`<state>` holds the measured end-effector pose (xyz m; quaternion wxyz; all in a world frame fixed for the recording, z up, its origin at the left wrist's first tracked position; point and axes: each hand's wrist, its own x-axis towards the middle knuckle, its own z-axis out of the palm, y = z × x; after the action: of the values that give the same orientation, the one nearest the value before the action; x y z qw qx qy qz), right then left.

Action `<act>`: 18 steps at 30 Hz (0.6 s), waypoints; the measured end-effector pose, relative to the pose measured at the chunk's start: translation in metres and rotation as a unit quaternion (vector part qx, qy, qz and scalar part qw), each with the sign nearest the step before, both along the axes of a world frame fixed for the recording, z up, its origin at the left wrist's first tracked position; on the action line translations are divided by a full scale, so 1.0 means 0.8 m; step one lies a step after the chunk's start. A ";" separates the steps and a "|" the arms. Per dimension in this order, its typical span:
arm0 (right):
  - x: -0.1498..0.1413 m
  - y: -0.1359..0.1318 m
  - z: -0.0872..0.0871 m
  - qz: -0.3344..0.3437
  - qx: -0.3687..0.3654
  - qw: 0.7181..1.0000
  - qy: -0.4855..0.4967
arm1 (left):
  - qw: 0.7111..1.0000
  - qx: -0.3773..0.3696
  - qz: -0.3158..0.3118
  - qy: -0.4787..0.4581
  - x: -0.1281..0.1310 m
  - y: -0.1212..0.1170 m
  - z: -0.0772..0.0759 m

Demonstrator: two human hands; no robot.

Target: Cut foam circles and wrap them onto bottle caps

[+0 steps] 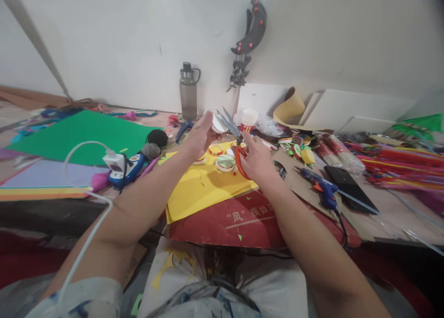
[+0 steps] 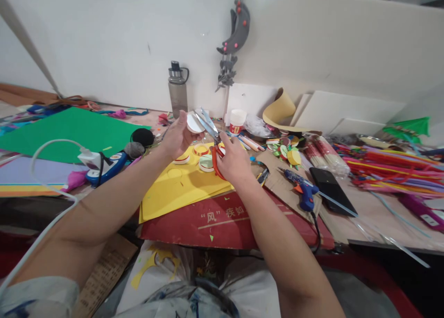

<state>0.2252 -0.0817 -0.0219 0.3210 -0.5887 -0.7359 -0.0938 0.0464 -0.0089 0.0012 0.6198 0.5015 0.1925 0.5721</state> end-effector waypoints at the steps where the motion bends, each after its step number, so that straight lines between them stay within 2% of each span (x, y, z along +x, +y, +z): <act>1: 0.000 0.000 0.000 -0.001 -0.001 1.000 0.003 | 1.000 0.002 -0.001 0.005 0.001 0.000 -0.002; 7: -0.001 0.001 0.000 -0.004 -0.015 1.000 -0.001 | 1.000 0.021 -0.015 0.006 0.000 0.001 -0.004; 18: -0.002 0.002 -0.002 0.010 -0.026 0.999 -0.018 | 1.000 -0.022 0.001 -0.001 -0.003 0.004 0.006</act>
<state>0.2240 -0.0800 -0.0234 0.2938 -0.5874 -0.7496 -0.0821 0.0443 -0.0054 0.0060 0.6302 0.4867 0.2049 0.5692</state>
